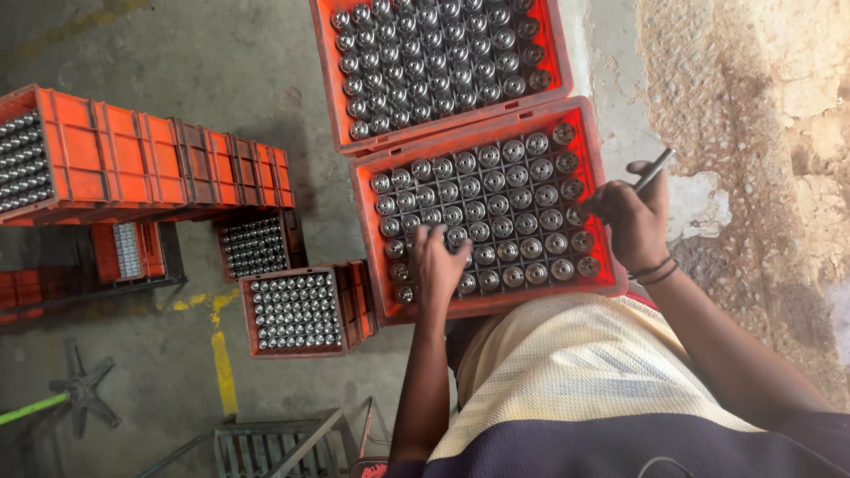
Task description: The person repeatedly picks up small cylindrical metal parts from a red crate, briefly inspects them, and places them back into the crate. The person uses a small metal tool in the right hand while handling the parts with the left hand.
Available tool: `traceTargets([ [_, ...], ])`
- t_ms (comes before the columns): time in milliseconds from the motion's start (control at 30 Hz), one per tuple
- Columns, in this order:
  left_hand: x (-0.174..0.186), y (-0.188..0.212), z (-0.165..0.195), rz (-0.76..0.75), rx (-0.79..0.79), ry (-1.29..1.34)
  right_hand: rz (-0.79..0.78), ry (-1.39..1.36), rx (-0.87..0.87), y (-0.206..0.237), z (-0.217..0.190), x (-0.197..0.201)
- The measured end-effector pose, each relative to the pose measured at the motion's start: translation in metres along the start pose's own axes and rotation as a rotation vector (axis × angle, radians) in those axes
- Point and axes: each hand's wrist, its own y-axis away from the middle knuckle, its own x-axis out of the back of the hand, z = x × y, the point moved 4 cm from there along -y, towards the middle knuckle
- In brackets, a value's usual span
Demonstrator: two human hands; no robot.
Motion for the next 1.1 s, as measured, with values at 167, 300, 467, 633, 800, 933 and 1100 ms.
traceTargets([
  [167, 0.013, -0.020, 0.001, -0.251, -0.005, -0.053, -0.028, 0.010, -0.075, 0.008, 0.011, -0.005],
  [300, 0.060, -0.001, -0.003, 0.010, -0.218, 0.437, -0.003, -0.009, -0.109, 0.012, 0.011, -0.009],
  [467, 0.025, 0.035, 0.047, -0.284, -0.193, 1.237, -0.061, 0.067, -0.113, 0.016, 0.013, -0.042],
  [633, 0.011, 0.065, 0.101, -0.175, -0.423, 0.688, -0.150, 0.216, -0.104, 0.031, 0.016, -0.078],
  [800, -0.013, 0.069, 0.109, -0.504, 0.000, 1.190, -0.192, 0.027, -0.064, 0.040, 0.013, -0.091],
  [933, -0.021, 0.073, 0.107, -0.543, 0.002, 1.315, -0.241, 0.151, -0.026, 0.047, 0.014, -0.095],
  [1100, -0.017, 0.078, 0.110, -0.525, -0.016, 1.131, -0.218, 0.017, -0.082, 0.042, 0.019, -0.085],
])
